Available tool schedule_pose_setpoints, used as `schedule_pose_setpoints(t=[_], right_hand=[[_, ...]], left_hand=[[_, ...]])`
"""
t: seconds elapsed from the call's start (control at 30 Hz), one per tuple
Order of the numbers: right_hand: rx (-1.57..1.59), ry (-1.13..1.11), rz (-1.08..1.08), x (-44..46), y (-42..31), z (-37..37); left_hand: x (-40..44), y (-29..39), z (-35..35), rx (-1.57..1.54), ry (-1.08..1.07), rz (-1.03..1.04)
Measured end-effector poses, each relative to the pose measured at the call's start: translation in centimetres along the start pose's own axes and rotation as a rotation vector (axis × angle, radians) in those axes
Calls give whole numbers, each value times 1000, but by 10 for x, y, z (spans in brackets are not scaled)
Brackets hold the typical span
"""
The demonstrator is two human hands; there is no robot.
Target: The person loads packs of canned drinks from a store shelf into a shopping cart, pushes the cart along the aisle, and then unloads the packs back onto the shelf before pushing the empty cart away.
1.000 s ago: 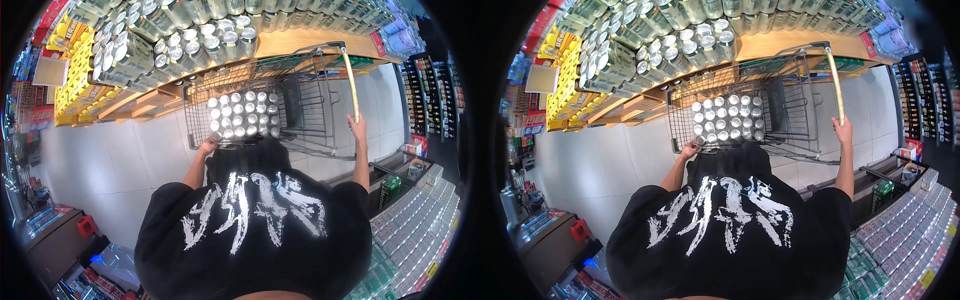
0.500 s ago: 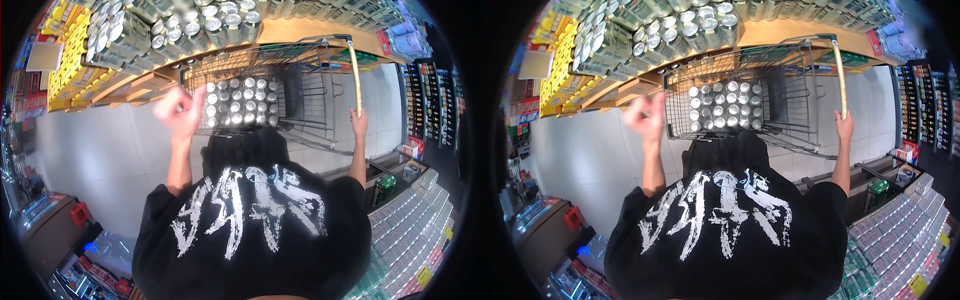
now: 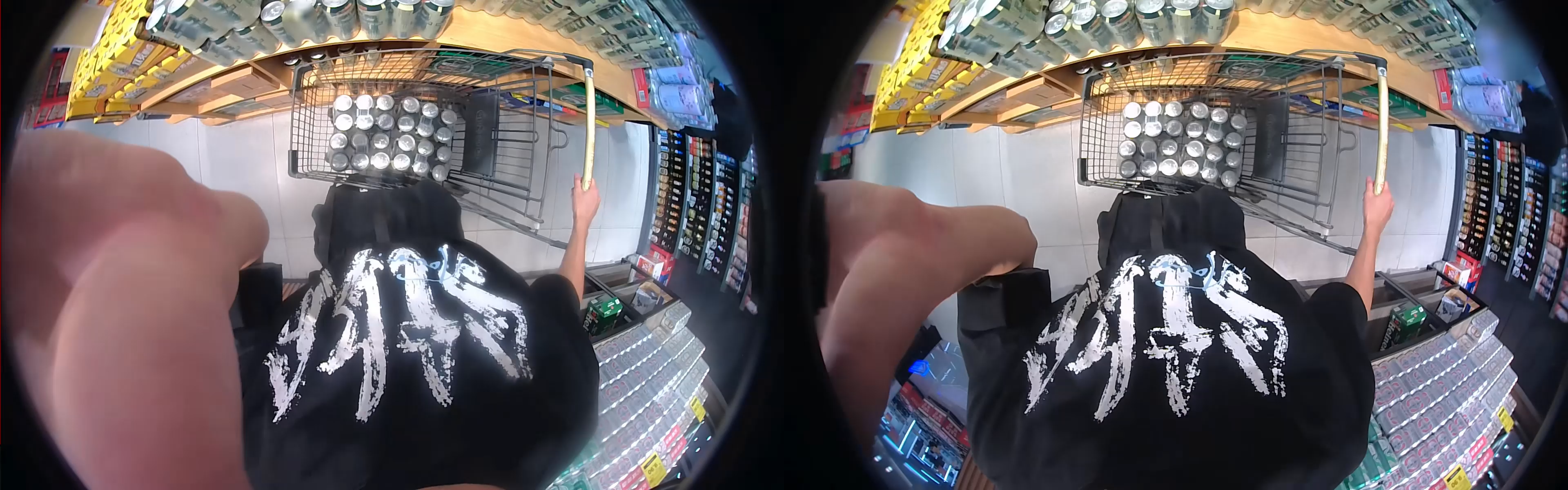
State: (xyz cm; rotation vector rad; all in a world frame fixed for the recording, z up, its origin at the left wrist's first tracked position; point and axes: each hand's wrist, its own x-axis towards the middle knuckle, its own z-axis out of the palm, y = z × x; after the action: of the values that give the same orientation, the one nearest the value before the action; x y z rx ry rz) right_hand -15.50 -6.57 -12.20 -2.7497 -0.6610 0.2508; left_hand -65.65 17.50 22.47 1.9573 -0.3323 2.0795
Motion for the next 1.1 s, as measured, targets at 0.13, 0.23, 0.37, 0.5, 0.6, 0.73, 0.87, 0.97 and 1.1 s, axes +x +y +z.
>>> schedule_pose_setpoints(t=[0.13,0.23,0.37,0.5,0.6,0.73,0.87,0.97,1.1], right_hand=[[-6,27,-13,-1,2,2],[-16,28,2,2,6,4],[-30,53,-21,4,9,6],[-93,137,-96,7,17,10],[-91,148,-93,7,15,12],[-80,136,-50,6,12,12],[-75,146,-102,9,19,14],[-86,159,-107,-1,5,5],[-85,166,-105,9,16,14]], left_hand=[[0,3,-2,-23,-22,-3],[0,2,-7,-34,-38,-15],[-2,0,-8,-39,-61,-29],[-1,0,-7,-45,-60,-34],[0,2,-5,-38,-69,-38],[1,1,-7,-50,-91,-32],[1,5,-6,-48,-80,-36],[4,5,-6,-47,-80,-40],[5,6,-6,-45,-90,-42]])
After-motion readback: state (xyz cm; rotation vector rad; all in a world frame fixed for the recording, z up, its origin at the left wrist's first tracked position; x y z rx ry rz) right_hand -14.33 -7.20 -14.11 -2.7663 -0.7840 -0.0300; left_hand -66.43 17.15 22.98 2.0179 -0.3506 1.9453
